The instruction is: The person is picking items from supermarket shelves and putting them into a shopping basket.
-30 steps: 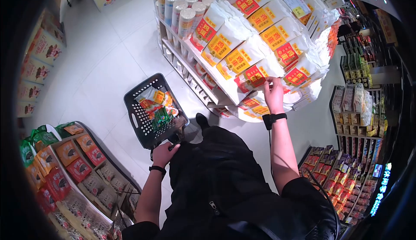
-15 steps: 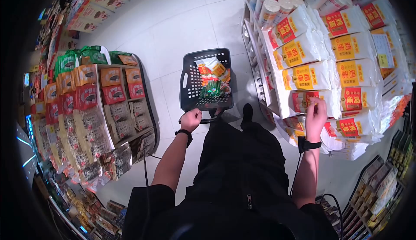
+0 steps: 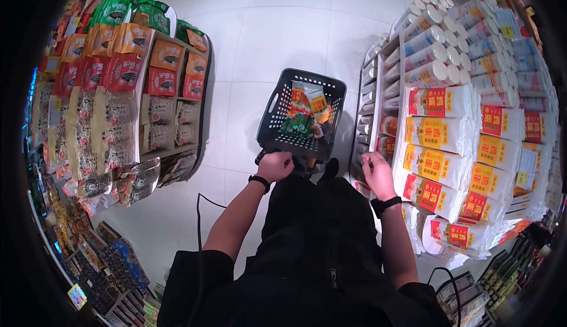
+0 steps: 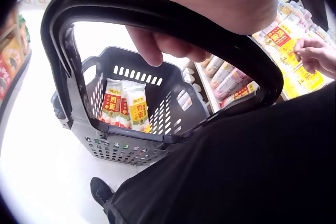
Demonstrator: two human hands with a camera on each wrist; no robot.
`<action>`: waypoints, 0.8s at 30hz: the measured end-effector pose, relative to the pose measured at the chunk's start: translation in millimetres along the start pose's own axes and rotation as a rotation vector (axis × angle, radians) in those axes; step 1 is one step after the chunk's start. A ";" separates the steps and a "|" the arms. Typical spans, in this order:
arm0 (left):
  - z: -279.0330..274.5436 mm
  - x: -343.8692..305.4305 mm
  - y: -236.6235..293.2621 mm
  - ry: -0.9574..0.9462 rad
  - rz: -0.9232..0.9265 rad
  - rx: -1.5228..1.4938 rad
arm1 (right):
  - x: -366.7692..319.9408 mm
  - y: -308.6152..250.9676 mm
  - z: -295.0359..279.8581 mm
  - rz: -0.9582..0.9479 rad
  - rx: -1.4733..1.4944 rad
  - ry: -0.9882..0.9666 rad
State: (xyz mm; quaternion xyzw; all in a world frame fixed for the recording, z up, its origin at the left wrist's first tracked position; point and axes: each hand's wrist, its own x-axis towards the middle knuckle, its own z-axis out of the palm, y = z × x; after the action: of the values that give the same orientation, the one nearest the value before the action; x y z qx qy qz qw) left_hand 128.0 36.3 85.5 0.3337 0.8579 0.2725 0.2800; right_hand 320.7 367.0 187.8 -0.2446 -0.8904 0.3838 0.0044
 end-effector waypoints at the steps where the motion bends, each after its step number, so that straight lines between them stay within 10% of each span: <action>1: -2.1 1.7 -4.0 -0.021 0.010 0.003 | 16.6 -4.1 8.6 -0.015 -0.025 -0.018; 24: -0.1 46.7 -22.6 0.025 -0.042 0.021 | 464.4 202.3 392.4 -0.273 -0.601 -0.610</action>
State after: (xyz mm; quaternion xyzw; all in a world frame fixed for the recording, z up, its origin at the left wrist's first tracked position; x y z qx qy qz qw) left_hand 89.5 55.9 56.8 0.3149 0.8710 0.2617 0.2714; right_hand -77.5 422.0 -311.2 0.0089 -0.9470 0.1587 -0.2791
